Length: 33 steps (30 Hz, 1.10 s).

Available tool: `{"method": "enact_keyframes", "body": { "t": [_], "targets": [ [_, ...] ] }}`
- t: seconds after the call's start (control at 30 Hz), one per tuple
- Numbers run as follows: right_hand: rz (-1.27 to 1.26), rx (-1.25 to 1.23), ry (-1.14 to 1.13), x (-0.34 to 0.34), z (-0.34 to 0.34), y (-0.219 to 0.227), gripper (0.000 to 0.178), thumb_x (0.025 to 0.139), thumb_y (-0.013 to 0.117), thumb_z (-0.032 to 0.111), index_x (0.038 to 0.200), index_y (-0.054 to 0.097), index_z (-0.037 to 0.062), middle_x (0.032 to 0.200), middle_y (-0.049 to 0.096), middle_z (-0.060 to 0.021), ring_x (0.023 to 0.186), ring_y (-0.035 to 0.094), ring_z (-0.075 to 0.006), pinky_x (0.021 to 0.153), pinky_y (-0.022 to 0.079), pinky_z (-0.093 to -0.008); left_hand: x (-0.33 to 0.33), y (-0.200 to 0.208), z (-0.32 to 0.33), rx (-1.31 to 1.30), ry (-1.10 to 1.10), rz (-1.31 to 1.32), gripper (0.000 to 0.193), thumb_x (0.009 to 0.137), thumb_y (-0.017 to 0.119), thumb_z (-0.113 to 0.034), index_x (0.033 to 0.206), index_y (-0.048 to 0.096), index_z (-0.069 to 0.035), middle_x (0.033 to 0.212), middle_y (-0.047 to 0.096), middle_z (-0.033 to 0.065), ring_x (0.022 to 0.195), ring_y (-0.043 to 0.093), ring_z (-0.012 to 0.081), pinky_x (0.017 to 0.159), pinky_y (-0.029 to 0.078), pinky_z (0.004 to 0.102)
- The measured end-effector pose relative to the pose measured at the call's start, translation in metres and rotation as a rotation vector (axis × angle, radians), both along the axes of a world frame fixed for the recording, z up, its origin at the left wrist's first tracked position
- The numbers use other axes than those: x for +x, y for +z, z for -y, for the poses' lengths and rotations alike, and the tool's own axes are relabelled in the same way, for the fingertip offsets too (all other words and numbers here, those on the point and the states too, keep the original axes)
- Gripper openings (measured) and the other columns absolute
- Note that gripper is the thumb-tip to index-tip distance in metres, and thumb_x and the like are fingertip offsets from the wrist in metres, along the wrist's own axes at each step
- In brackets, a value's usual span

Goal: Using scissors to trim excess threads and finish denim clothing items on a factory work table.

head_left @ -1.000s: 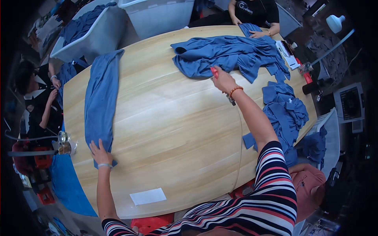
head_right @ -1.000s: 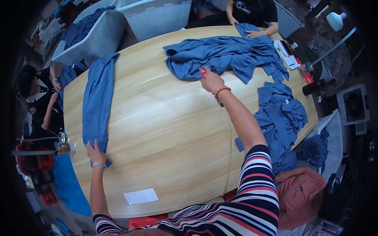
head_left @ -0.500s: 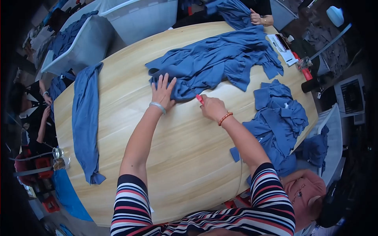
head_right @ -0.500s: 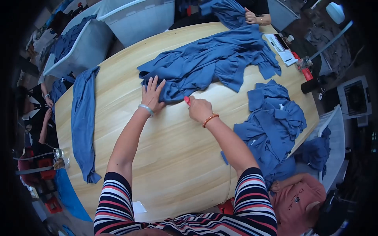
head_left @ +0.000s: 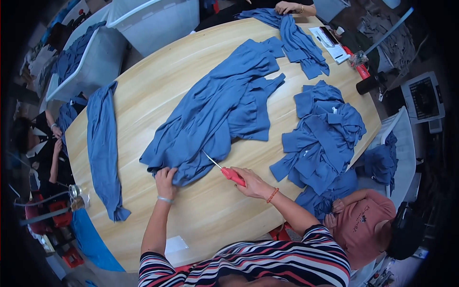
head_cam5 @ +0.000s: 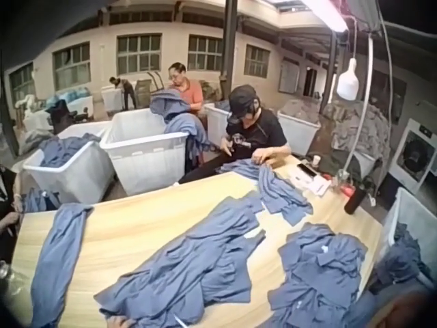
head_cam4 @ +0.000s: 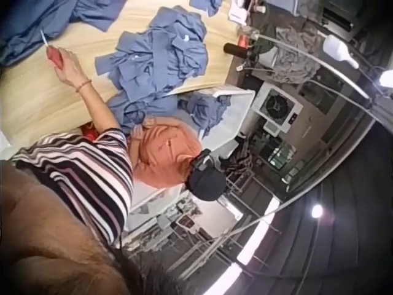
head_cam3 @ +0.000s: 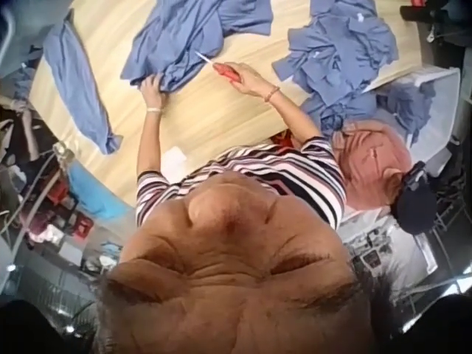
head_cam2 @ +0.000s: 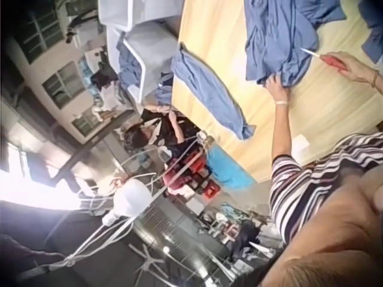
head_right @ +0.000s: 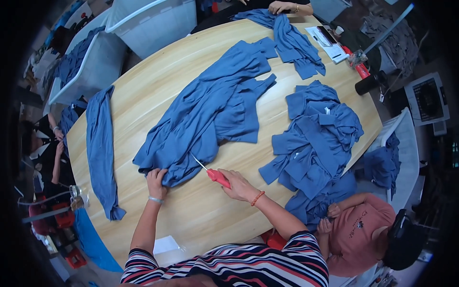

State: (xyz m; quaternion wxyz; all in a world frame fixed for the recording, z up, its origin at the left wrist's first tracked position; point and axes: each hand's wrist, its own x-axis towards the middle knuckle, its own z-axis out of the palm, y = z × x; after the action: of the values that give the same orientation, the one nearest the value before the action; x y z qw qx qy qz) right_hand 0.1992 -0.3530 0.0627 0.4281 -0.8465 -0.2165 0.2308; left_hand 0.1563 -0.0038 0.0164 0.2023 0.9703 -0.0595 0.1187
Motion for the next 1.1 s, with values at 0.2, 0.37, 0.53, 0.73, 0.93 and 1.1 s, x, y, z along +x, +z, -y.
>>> {"method": "enact_keyframes", "body": {
  "t": [0.2, 0.37, 0.53, 0.73, 0.93, 1.1],
  "targets": [
    [0.258, -0.310, 0.077, -0.050, -0.004, 0.018, 0.044, 0.074, 0.064, 0.011, 0.117, 0.055, 0.0079, 0.098, 0.059, -0.0138, 0.098, 0.053, -0.0326, 0.085, 0.046, -0.0417, -0.116, 0.021, -0.056, 0.104, 0.045, -0.247, 0.054, 0.061, 0.064, -0.001, 0.113, 0.059, -0.016, 0.106, 0.053, 0.0106, 0.100, 0.049, 0.0310, 0.081, 0.039, 0.0415],
    [0.040, -0.431, -0.073, -0.069, 0.001, 0.030, 0.024, 0.083, 0.060, 0.016, 0.107, 0.061, 0.0101, 0.097, 0.062, -0.0131, 0.083, 0.061, -0.0352, 0.078, 0.049, -0.0445, -0.157, 0.066, -0.060, 0.344, 0.142, -0.493, 0.052, 0.069, 0.067, -0.013, 0.120, 0.056, -0.015, 0.117, 0.051, 0.0103, 0.111, 0.048, 0.0289, 0.093, 0.036, 0.0420],
    [0.100, -0.341, -0.131, -0.090, 0.002, 0.037, 0.016, 0.086, 0.061, 0.016, 0.101, 0.063, 0.0088, 0.092, 0.063, -0.0149, 0.079, 0.062, -0.0356, 0.072, 0.049, -0.0423, -0.136, 0.081, -0.056, -0.047, 0.391, -0.238, 0.055, 0.073, 0.073, -0.025, 0.123, 0.055, -0.015, 0.122, 0.051, 0.0115, 0.114, 0.048, 0.0303, 0.096, 0.037, 0.0433],
    [0.226, -0.201, -0.161, -0.083, -0.030, 0.080, 0.015, 0.084, 0.063, 0.009, 0.099, 0.064, 0.0040, 0.087, 0.061, -0.0170, 0.083, 0.061, -0.0342, 0.071, 0.048, -0.0376, -0.103, 0.066, -0.064, -0.190, 0.474, -0.517, 0.032, 0.074, 0.068, -0.018, 0.104, 0.061, -0.009, 0.106, 0.058, 0.0112, 0.102, 0.054, 0.0289, 0.085, 0.040, 0.0410],
    [0.235, -0.235, -0.142, -0.073, -0.038, 0.091, 0.024, 0.085, 0.061, 0.009, 0.108, 0.063, 0.0083, 0.093, 0.063, -0.0154, 0.083, 0.063, -0.0344, 0.072, 0.049, -0.0373, -0.191, 0.098, -0.001, 0.018, 0.046, 0.197, 0.023, 0.069, 0.065, -0.007, 0.091, 0.060, -0.008, 0.089, 0.054, 0.0085, 0.085, 0.053, 0.0277, 0.069, 0.040, 0.0388],
    [0.196, -0.281, -0.114, -0.073, -0.050, 0.078, 0.024, 0.085, 0.060, 0.011, 0.108, 0.063, 0.0090, 0.097, 0.065, -0.0165, 0.087, 0.063, -0.0355, 0.075, 0.050, -0.0398, -0.199, 0.069, 0.020, -0.226, 0.167, -0.031, 0.034, 0.071, 0.069, -0.008, 0.103, 0.060, -0.007, 0.099, 0.055, 0.0125, 0.090, 0.054, 0.0298, 0.075, 0.043, 0.0412]
  ]
}}
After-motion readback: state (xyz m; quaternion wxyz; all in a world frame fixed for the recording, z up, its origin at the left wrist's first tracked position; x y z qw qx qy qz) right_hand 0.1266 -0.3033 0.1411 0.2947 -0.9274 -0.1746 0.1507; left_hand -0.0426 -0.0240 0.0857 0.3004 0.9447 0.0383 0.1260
